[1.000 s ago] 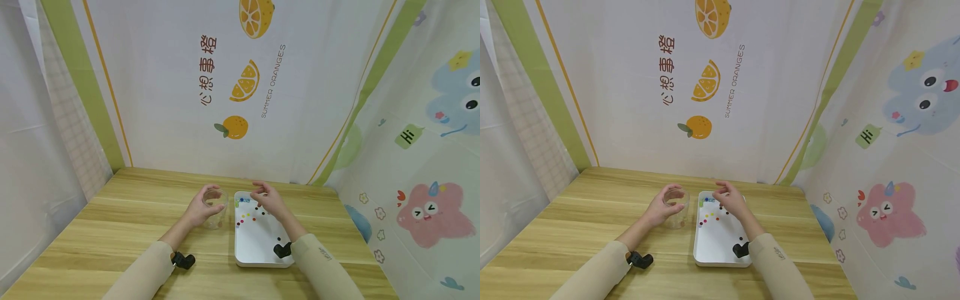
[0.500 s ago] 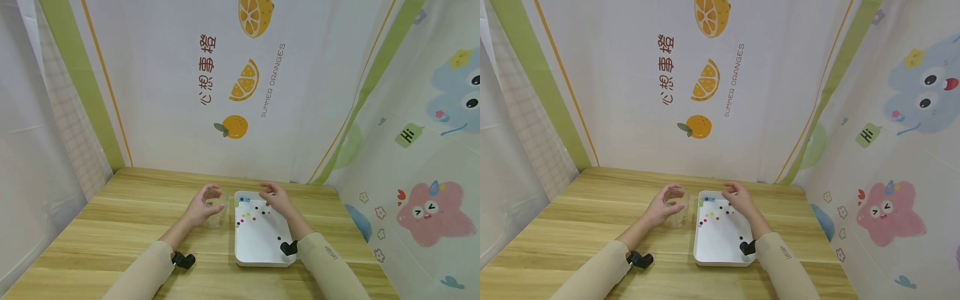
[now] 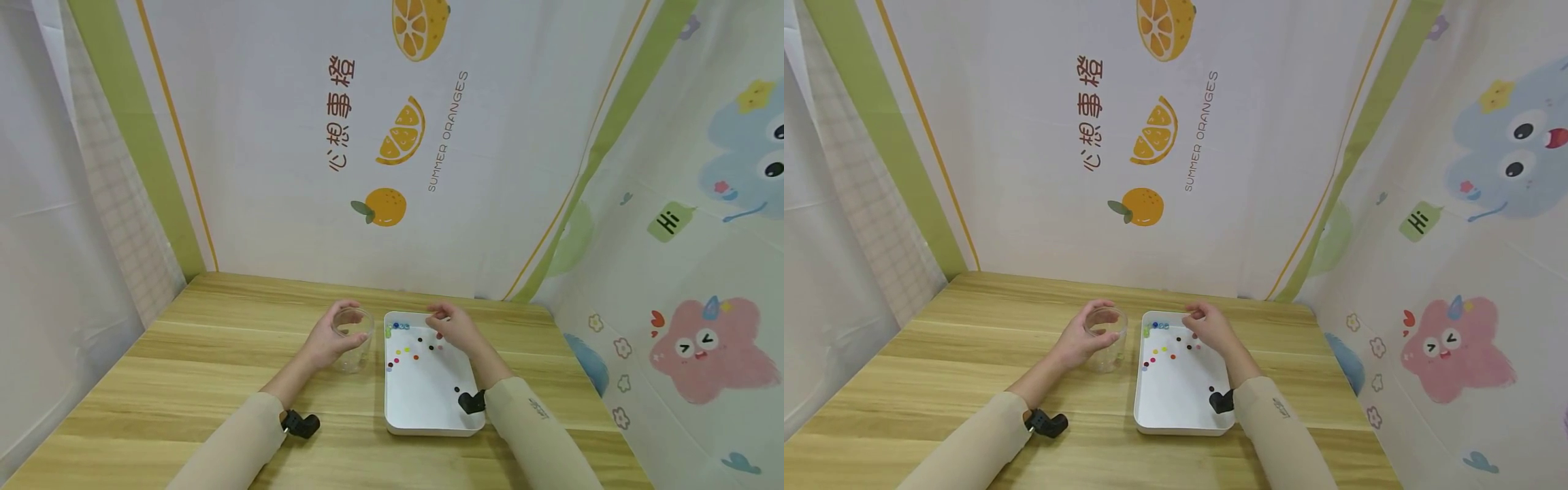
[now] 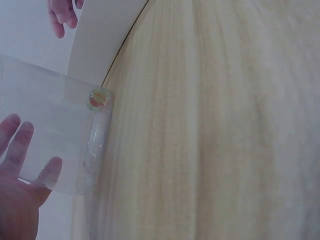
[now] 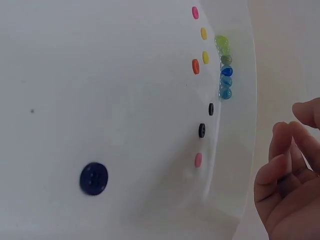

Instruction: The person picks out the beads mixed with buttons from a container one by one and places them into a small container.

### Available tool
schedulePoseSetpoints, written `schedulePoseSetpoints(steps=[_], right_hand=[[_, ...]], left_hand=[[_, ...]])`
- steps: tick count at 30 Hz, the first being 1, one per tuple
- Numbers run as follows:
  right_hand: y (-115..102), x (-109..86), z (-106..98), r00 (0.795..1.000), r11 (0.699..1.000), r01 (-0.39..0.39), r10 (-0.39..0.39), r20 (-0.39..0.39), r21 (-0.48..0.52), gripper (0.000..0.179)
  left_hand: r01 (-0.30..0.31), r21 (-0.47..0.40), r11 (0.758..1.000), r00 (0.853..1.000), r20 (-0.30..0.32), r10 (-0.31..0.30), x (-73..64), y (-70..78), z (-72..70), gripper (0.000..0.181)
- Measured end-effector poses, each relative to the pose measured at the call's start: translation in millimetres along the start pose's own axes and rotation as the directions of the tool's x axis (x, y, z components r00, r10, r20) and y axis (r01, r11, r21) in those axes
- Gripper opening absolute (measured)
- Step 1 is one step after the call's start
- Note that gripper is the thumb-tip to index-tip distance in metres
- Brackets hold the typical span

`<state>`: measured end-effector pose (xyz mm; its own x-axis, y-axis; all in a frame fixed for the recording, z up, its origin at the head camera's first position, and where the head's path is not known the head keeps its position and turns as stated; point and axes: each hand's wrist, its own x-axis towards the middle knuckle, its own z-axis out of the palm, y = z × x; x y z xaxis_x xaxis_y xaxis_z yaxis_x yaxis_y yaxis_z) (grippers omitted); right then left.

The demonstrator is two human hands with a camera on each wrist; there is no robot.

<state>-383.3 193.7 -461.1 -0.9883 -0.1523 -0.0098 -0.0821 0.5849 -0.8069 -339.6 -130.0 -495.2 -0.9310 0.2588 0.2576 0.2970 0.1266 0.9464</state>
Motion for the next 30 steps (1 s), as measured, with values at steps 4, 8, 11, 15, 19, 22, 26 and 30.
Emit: schedulePoseSetpoints(steps=[4, 8, 11, 15, 19, 22, 26, 30], right_hand=[[3, 3.9, 1, 1.0, 0.999, 0.012, -0.011, 0.026, -0.044, 0.033], [1, 6.4, 4, 0.998, 0.997, 0.016, -0.011, 0.065, -0.074, 0.034], [-3, 7.3, 8, 0.996, 0.995, 0.005, 0.005, 0.092, -0.102, 0.034], [-11, 8.7, 15, 0.992, 0.99, 0.003, 0.015, 0.124, -0.144, 0.031], [-15, 11.8, 26, 0.987, 0.987, 0.019, 0.007, 0.162, -0.162, 0.028], [-17, 15.3, 34, 0.983, 0.985, 0.038, -0.006, 0.184, -0.169, 0.026], [-18, 19.8, 44, 0.981, 0.982, 0.054, -0.018, 0.192, -0.181, 0.024], [-19, 21.6, 54, 0.979, 0.982, 0.084, -0.05, 0.198, -0.17, 0.02]], left_hand=[[-0.002, 0.001, 1.0, 1.0, 0.0, 0.002, -0.3, 0.7, 0.3, 0.07], [-0.02, -0.009, 1.0, 1.0, -0.009, 0.02, -0.8, 0.6, 0.9, 0.068], [-0.033, -0.02, 0.999, 0.999, -0.019, 0.033, -0.9, -0.2, 1.5, 0.066], [-0.035, -0.023, 0.999, 0.999, -0.022, 0.034, -0.7, -0.6, 1.8, 0.066], [-0.032, -0.024, 0.999, 0.999, -0.018, 0.031, -0.1, 0.3, 2.1, 0.067], [-0.033, -0.02, 0.999, 0.999, -0.017, 0.032, 0.4, 0.6, 2.2, 0.068], [-0.034, -0.018, 0.999, 0.999, -0.014, 0.034, 0.2, 0.7, 2.1, 0.068], [-0.03, -0.021, 0.999, 0.999, -0.012, 0.03, -1.1, 1.0, 1.8, 0.068]])
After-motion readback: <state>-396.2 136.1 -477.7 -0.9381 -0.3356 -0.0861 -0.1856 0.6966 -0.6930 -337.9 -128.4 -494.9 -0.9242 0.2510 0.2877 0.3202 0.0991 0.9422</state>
